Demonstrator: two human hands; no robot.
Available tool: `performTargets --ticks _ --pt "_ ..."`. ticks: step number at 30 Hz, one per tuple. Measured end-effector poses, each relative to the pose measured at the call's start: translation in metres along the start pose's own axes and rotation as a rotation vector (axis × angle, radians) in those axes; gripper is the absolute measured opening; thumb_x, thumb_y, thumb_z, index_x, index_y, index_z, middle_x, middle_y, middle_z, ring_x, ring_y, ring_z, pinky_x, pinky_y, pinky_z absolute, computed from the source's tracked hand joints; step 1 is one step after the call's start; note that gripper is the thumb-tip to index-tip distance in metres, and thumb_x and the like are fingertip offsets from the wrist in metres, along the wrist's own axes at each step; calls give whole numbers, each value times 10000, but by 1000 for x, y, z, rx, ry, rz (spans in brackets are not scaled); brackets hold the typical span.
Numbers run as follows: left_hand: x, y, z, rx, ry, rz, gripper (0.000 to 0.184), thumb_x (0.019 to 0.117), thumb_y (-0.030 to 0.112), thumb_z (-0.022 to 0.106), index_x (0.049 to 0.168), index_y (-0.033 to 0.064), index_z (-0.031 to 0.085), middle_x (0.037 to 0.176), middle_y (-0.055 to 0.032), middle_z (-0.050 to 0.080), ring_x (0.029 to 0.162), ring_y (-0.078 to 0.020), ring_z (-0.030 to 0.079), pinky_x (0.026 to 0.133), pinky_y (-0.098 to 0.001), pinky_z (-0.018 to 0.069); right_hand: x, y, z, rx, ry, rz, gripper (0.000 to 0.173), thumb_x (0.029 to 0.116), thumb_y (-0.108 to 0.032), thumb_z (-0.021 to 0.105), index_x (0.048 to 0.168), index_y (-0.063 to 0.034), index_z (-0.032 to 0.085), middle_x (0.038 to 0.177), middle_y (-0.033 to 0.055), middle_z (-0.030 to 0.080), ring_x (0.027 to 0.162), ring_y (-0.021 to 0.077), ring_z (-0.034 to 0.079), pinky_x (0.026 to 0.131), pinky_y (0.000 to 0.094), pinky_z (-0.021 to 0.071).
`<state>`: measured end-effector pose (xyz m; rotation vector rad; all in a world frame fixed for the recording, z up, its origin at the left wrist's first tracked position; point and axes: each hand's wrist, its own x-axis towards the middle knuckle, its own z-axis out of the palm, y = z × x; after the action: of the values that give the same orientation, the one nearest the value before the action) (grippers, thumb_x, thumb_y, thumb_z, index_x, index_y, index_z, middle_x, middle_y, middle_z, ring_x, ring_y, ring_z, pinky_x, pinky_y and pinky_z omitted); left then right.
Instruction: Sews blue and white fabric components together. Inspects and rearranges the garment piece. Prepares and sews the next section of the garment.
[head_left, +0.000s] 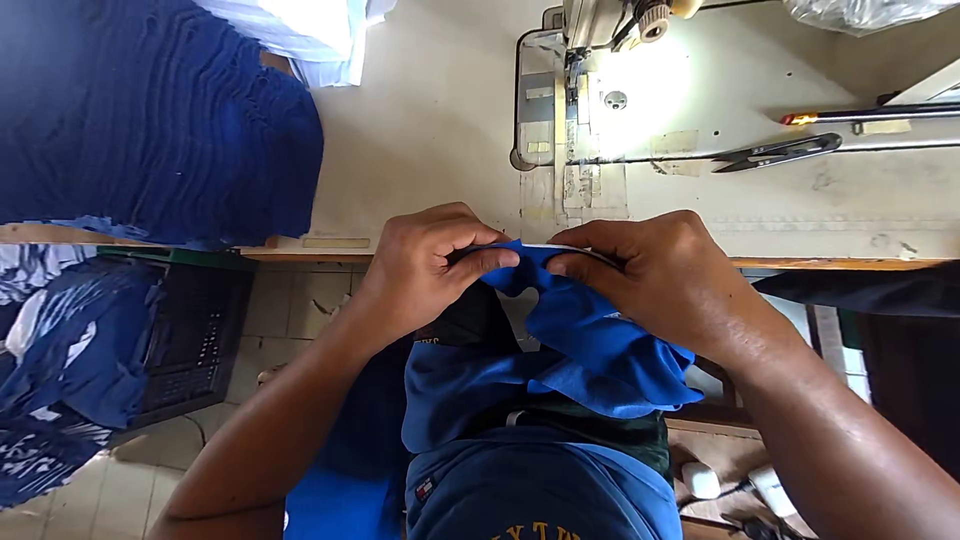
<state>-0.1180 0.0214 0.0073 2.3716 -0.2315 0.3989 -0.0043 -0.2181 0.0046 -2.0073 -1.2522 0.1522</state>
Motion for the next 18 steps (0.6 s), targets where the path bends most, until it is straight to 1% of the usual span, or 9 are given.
performTargets --ticks 2,4,6,7,9,11,12,15,18 --pt "1 3 0 29 -6 31 217 980 232 709 912 35 768 868 -3 684 767 8 622 668 -124 513 0 0 1 -36 9 -33 226 1023 -315 604 1081 -177 774 718 -73 675 595 2 584 510 204 437" --pt "2 3 0 67 -9 69 227 986 227 699 897 29 763 911 -29 686 798 -11 627 695 -143 523 1 1 3 -45 18 -60 227 1030 -320 589 1036 -180 768 709 -78 660 596 9 581 510 212 441" --pt "3 1 0 80 4 83 183 974 221 716 955 54 789 976 -36 680 879 -48 635 764 -180 538 2 3 2 -35 10 -82 238 1024 -306 590 1000 -167 782 803 -53 658 696 30 601 595 205 482" --pt "3 0 1 71 22 79 156 961 200 729 998 68 803 980 -32 694 915 -79 632 797 -226 525 3 4 2 -12 -11 -87 232 1017 -295 598 998 -164 789 856 -44 631 752 31 594 637 186 487" --pt "3 0 3 65 59 66 120 933 157 748 1015 92 805 959 -9 726 958 -103 640 840 -270 518 5 5 3 84 -36 -69 190 984 -248 639 1021 -149 797 869 -47 632 781 9 597 666 147 494" --pt "3 1 3 67 76 35 112 922 151 752 1010 99 796 944 13 731 965 -98 634 853 -281 496 7 5 4 202 -48 -17 180 969 -234 676 1080 -140 781 866 -63 669 770 -23 627 668 118 526" --pt "3 1 3 61 83 25 113 919 166 758 1000 99 800 923 23 728 954 -93 628 849 -278 491 7 3 4 248 -45 9 169 972 -230 683 1080 -138 774 874 -66 682 764 -30 631 661 112 530" --pt "2 0 2 47 75 30 153 941 232 756 968 90 807 926 13 734 957 -93 633 853 -285 492 7 -3 4 235 16 36 162 996 -262 667 994 -135 768 841 -71 675 719 -41 609 614 104 499" --pt "2 0 2 16 51 28 161 959 222 731 989 80 802 970 0 734 994 -107 633 879 -317 480 8 -2 5 162 54 -21 194 1014 -251 633 967 -126 773 853 -51 645 727 -30 580 624 110 470"
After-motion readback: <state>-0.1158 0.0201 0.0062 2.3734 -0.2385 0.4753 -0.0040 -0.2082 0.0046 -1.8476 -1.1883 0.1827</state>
